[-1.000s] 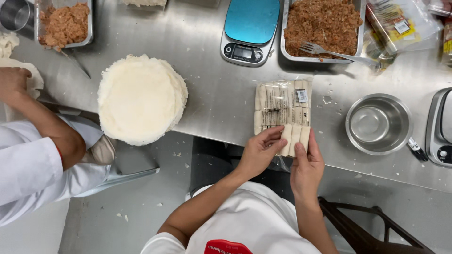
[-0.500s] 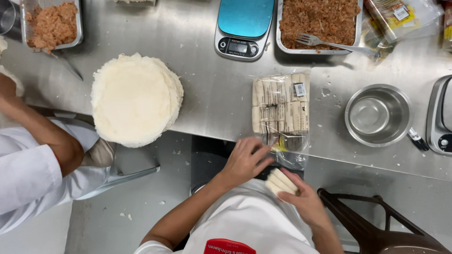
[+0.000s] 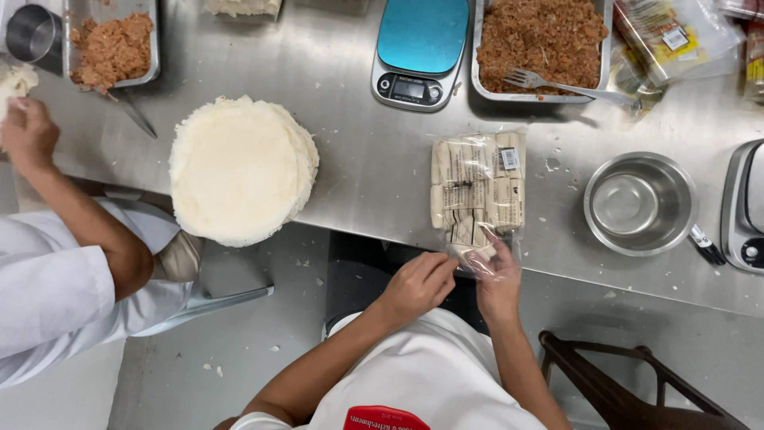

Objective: The person peels a thin wrapper from a stack, places meat filling onto it using a fork, and rolls the wrapper into a cylinder. They place the rolls into a plastic bag, weigh the bag on a digital scale, and write a date or code on the bag with a marker.

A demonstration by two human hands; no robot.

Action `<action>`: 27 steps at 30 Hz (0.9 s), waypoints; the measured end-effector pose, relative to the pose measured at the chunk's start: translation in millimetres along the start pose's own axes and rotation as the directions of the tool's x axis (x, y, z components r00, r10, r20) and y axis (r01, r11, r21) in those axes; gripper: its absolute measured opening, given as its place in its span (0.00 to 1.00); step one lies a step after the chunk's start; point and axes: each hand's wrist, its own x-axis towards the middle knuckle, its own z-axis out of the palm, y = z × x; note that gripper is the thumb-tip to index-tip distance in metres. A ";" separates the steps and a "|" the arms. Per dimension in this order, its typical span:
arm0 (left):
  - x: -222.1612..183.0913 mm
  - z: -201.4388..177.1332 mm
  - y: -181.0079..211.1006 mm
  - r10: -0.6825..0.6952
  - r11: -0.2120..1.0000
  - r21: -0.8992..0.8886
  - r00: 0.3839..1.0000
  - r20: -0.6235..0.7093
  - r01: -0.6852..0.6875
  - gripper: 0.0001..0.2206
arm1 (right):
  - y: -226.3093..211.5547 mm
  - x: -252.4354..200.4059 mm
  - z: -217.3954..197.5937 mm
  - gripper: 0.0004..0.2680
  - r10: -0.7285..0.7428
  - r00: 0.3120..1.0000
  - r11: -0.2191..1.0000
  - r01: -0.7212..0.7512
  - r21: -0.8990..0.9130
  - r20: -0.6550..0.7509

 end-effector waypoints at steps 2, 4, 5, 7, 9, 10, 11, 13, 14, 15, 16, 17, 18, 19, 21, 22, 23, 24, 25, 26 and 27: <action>-15.9 6.4 -0.5 0.095 0.995 -0.015 0.995 0.032 -0.094 0.04 | -7.7 -3.9 6.7 0.21 -0.096 0.991 0.995 0.092 -0.041 -0.095; -11.7 13.8 19.0 0.115 0.990 -0.081 0.993 0.011 -0.114 0.06 | -6.5 -10.2 0.9 0.18 -0.143 0.976 0.983 0.121 -0.138 -0.166; -9.9 17.7 29.3 0.133 0.979 -0.153 0.991 -0.012 -0.133 0.10 | -6.0 -14.0 -2.8 0.16 -0.197 0.951 0.961 0.140 -0.238 -0.236; -16.8 27.1 30.8 0.122 0.979 -0.167 0.993 -0.005 -0.121 0.10 | 80.8 23.6 -76.6 0.13 -0.275 0.949 0.885 0.187 -0.426 -0.153; -18.4 33.3 30.9 0.112 0.975 -0.194 0.994 0.005 -0.109 0.11 | 100.0 33.9 -97.8 0.10 -0.335 0.940 0.768 0.231 -0.598 -0.068; -16.5 33.4 29.8 0.097 0.967 -0.237 0.995 0.018 -0.090 0.11 | 81.7 27.9 -82.6 0.15 -0.294 0.953 0.802 0.204 -0.562 -0.073; -14.6 32.2 26.6 0.084 0.959 -0.274 0.996 0.031 -0.072 0.11 | 65.3 23.9 -64.4 0.19 -0.251 0.965 0.835 0.178 -0.521 -0.073; -20.6 33.8 28.4 0.078 0.956 -0.286 0.996 0.039 -0.064 0.11 | 19.4 -1.7 -32.1 0.26 -0.189 0.980 0.881 0.141 -0.452 -0.064; -22.6 33.9 27.7 0.070 0.954 -0.296 0.997 0.043 -0.054 0.10 | -3.6 -12.9 -14.4 0.32 -0.128 0.991 0.918 0.101 -0.384 -0.044; -24.6 35.2 26.6 0.069 0.955 -0.292 0.997 0.041 -0.054 0.10 | -5.9 -12.8 -9.3 0.32 -0.127 0.991 0.918 0.102 -0.384 -0.039; -27.2 36.7 25.4 0.066 0.955 -0.291 0.997 0.038 -0.052 0.10 | -7.7 -12.8 -4.5 0.28 -0.115 0.990 0.880 0.062 -0.471 -0.085; -31.6 38.1 26.3 0.060 0.955 -0.294 0.997 0.039 -0.046 0.10 | -9.1 -15.9 -1.7 0.24 -0.106 0.985 0.833 0.012 -0.553 -0.138; -29.6 38.1 27.1 0.057 0.955 -0.295 0.998 0.040 -0.043 0.10 | 2.6 -3.3 -12.3 0.24 -0.103 0.985 0.833 0.009 -0.554 -0.139; -27.1 37.7 27.3 0.063 0.954 -0.296 0.997 0.036 -0.050 0.10 | 14.6 9.5 -22.2 0.23 -0.107 0.976 0.616 -0.085 -0.783 -0.190; -21.3 34.1 28.8 0.071 0.954 -0.294 0.997 0.034 -0.058 0.10 | 53.7 29.8 -44.5 0.24 -0.126 0.964 0.339 -0.181 -0.923 -0.235; -17.9 30.4 29.9 0.074 0.954 -0.295 0.997 0.036 -0.060 0.10 | 81.1 37.4 -56.1 0.19 -0.306 0.910 0.058 -0.278 -0.959 -0.282; -12.6 28.2 29.8 0.078 0.953 -0.295 0.996 0.033 -0.065 0.10 | 106.9 48.7 -67.3 0.14 -0.488 0.833 -0.205 -0.400 -0.894 -0.261; -15.1 24.1 29.6 0.082 0.954 -0.291 0.996 0.031 -0.069 0.10 | 96.4 47.7 -75.8 0.14 -0.490 0.833 -0.202 -0.396 -0.896 -0.258; -17.8 21.3 30.5 0.083 0.957 -0.284 0.990 0.111 -0.049 0.05 | 84.8 46.8 -86.3 0.21 -0.431 0.889 -0.341 -0.001 -0.940 0.156; -20.8 18.9 31.2 0.082 0.961 -0.277 0.978 0.191 -0.026 0.01 | 73.5 46.1 -97.0 0.28 -0.323 0.773 -0.447 0.384 -0.808 0.546; -21.4 19.5 31.5 0.080 0.960 -0.277 0.979 0.190 -0.025 0.01 | 77.5 47.9 -98.2 0.28 -0.322 0.773 -0.449 0.385 -0.806 0.548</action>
